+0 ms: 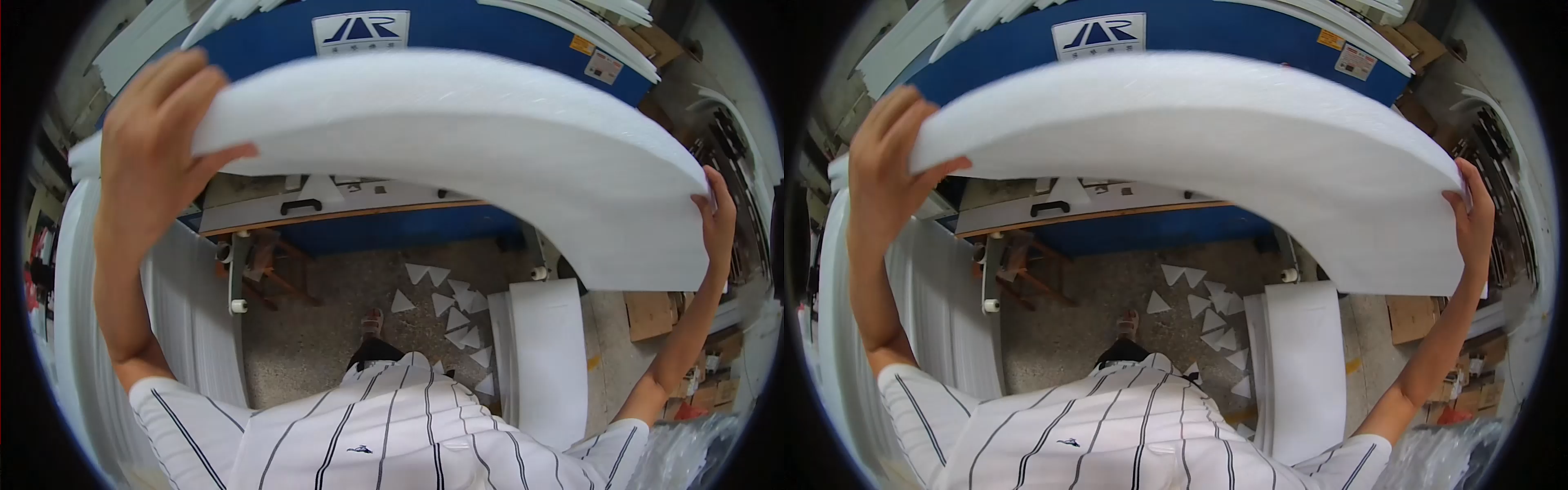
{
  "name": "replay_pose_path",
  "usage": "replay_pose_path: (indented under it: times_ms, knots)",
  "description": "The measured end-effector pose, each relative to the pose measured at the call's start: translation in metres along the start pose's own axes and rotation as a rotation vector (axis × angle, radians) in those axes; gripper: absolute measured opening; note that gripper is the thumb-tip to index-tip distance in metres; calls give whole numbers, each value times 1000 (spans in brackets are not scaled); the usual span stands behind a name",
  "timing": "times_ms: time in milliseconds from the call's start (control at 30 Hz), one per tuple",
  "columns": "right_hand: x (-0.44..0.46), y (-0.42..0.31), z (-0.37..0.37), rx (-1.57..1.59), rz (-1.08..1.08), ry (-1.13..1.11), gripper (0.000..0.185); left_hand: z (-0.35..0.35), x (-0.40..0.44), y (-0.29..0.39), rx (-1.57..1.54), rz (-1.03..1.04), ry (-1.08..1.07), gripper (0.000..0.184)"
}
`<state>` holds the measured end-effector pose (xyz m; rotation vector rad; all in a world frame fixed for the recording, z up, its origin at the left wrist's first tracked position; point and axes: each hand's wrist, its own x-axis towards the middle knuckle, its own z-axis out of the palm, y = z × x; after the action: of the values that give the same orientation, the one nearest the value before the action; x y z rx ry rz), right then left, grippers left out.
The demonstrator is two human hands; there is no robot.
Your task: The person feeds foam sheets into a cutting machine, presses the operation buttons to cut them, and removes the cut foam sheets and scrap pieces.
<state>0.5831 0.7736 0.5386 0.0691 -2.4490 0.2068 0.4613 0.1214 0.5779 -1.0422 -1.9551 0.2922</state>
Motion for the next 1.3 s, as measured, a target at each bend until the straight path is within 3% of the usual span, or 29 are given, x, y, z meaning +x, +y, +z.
replay_pose_path:
  times_ms: [33, 100, 233, 300, 500, 700, 800, 900, 1000, 1100, 1233, 1300]
  knots:
    - [4, -12, 11, -13, -24, 6, 46, 0, -16, 1, 1, -38, -23, 54]
    - [4, -29, 32, -41, -72, 18, 46, 2, -48, 10, -22, -83, -43, 31]
    - [-23, -79, 70, -47, -277, 56, 59, 15, -128, 44, -71, -154, -107, 19]
    - [-52, -95, 91, 31, -254, 42, 61, 32, -174, 70, -100, -174, -81, 18]
    - [-153, -112, 181, -141, -100, -24, 57, 97, -282, 163, -79, -343, -52, 17]
    - [-250, -111, 270, -94, 239, 18, 62, 142, -333, 230, -198, -541, -158, 19]
    - [-272, -118, 290, -147, 409, -28, 72, 139, -340, 238, -378, -600, -363, 41]
    - [-290, -123, 317, -197, 755, 117, 74, 141, -348, 244, -449, -587, -481, 57]
    - [-323, -105, 350, 385, 1219, 181, 76, 145, -352, 246, -529, -553, -544, 64]
    - [-356, -87, 361, 1473, 1210, 479, 75, 141, -350, 239, -593, -527, -631, 64]
    - [-345, -94, 348, 1519, 1339, 539, 55, 140, -363, 216, -817, -551, -619, 68]
    - [-340, -88, 356, 1346, 1415, 504, 42, 178, -410, 200, -615, -737, -600, 68]
